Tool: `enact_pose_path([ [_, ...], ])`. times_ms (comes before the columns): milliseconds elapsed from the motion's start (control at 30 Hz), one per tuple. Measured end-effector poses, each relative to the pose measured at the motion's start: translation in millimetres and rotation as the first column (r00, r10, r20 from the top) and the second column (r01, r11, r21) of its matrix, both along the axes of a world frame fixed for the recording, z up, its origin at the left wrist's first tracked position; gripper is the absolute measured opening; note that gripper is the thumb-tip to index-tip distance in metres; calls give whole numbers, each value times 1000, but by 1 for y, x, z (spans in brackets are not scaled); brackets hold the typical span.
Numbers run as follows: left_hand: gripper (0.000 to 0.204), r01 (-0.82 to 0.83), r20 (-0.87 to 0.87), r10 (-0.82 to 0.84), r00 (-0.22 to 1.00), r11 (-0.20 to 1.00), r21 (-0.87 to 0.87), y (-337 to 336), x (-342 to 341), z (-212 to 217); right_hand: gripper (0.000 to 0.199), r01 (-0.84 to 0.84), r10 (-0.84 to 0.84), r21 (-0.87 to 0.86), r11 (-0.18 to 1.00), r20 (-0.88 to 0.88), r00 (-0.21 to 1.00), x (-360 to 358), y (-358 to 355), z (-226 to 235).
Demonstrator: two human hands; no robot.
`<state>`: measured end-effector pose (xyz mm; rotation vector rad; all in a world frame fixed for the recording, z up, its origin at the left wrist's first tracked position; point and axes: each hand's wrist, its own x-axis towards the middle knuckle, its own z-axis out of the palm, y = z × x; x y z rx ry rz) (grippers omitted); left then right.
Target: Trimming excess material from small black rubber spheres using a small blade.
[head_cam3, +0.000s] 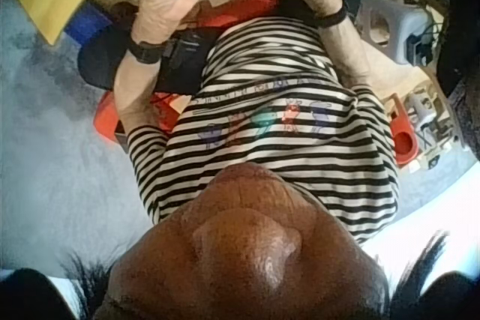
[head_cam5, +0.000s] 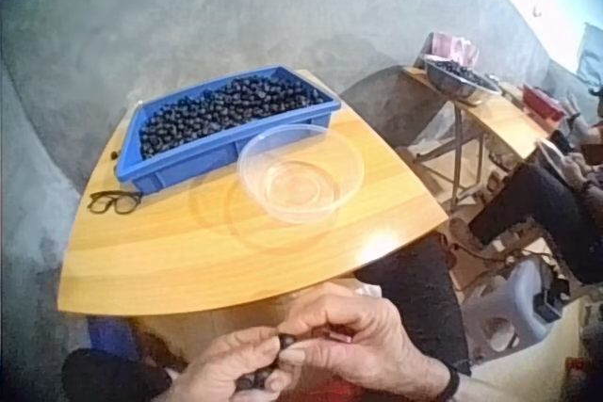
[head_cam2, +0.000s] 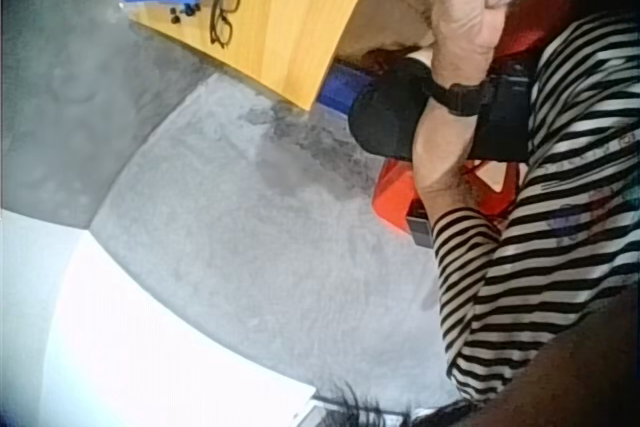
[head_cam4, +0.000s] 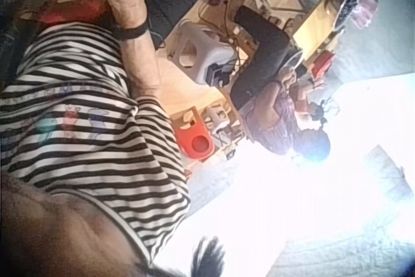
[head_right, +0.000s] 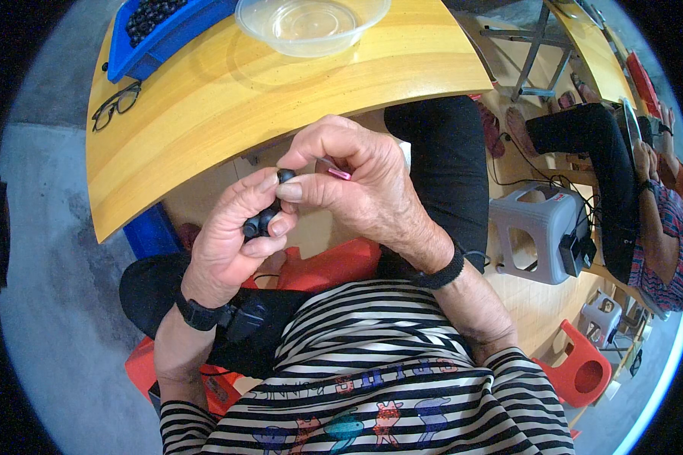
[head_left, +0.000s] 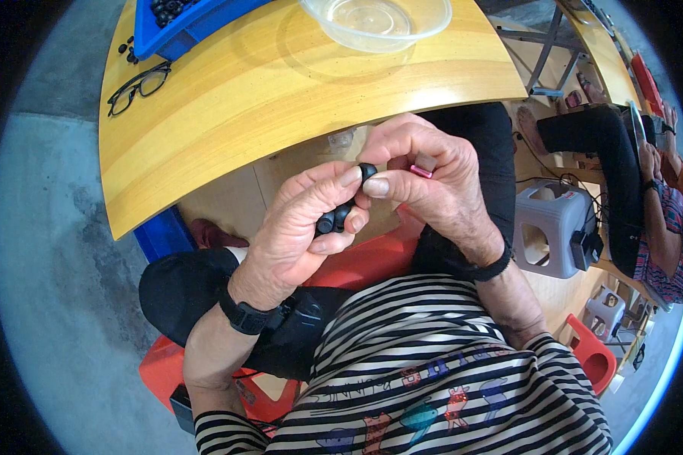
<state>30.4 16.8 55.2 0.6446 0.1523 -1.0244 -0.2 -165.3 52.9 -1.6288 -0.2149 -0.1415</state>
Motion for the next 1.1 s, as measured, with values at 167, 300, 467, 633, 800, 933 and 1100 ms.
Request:
enact_pose_path([
  [167,17,15,53,-18,998,999,49,-1,1,4,11,-19,35,173,985,-89,995,-1,0,7],
  [300,17,29,75,-32,997,998,52,-2,3,5,10,1,0,51,999,-12,1000,0,-1,6],
  [467,19,55,64,-56,996,998,16,-2,6,7,10,19,-17,65,998,-35,999,-3,0,11],
  [633,22,73,11,-73,997,994,-80,-1,8,11,17,46,-42,44,998,-90,995,-12,-5,13],
  [800,21,78,33,-75,997,989,-126,1,10,12,29,25,-45,-198,980,-98,994,-26,-13,21],
  [933,22,112,61,-106,993,988,-105,1,10,14,44,28,-27,-293,956,8,1000,-30,-12,23],
  [1100,21,90,56,-85,995,993,-83,2,8,15,35,104,18,-388,916,299,954,-26,-8,26],
])
